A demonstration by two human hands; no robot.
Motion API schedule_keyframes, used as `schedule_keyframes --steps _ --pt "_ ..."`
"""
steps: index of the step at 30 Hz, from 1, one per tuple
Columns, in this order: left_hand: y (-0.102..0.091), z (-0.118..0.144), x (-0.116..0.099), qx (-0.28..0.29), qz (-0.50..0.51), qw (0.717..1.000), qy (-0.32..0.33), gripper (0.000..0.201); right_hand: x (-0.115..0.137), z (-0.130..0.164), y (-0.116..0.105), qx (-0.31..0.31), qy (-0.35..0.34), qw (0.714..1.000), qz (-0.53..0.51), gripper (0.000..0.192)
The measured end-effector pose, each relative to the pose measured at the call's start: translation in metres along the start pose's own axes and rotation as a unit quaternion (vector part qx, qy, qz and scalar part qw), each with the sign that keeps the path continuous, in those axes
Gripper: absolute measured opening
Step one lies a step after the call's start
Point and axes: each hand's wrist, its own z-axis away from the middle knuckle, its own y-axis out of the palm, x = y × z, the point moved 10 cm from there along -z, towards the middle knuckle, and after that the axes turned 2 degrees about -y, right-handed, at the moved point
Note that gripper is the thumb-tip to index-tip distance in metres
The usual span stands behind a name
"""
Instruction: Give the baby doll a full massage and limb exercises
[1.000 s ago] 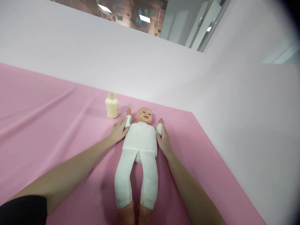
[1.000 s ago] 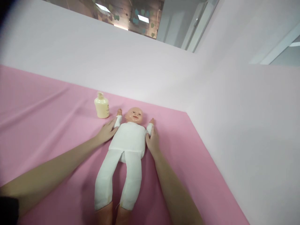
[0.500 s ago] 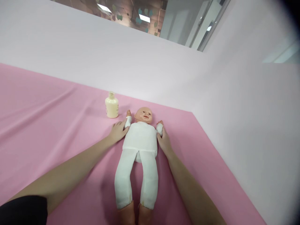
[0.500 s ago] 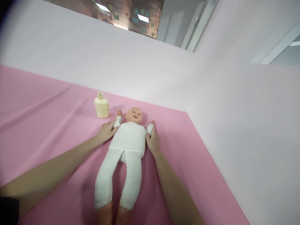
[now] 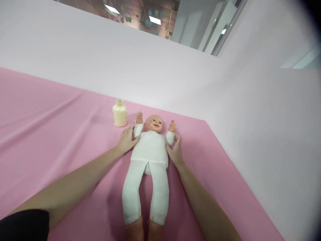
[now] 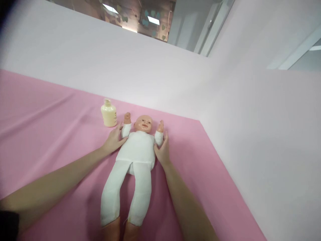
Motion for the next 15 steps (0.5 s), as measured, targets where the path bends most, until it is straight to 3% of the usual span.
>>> schedule_keyframes --steps 4,9,15 --pt "-0.002 0.005 -0.017 -0.006 0.018 0.997 0.076 0.076 0.017 0.002 0.002 0.008 -0.056 0.998 0.031 0.069" --pt "0.004 0.014 -0.040 0.059 0.049 0.983 0.170 0.033 0.047 0.007 0.008 0.047 -0.153 0.986 0.043 0.031" --pt "0.004 0.015 -0.043 0.073 0.064 0.980 0.175 0.027 0.052 0.011 0.015 0.098 -0.175 0.979 0.043 0.023"
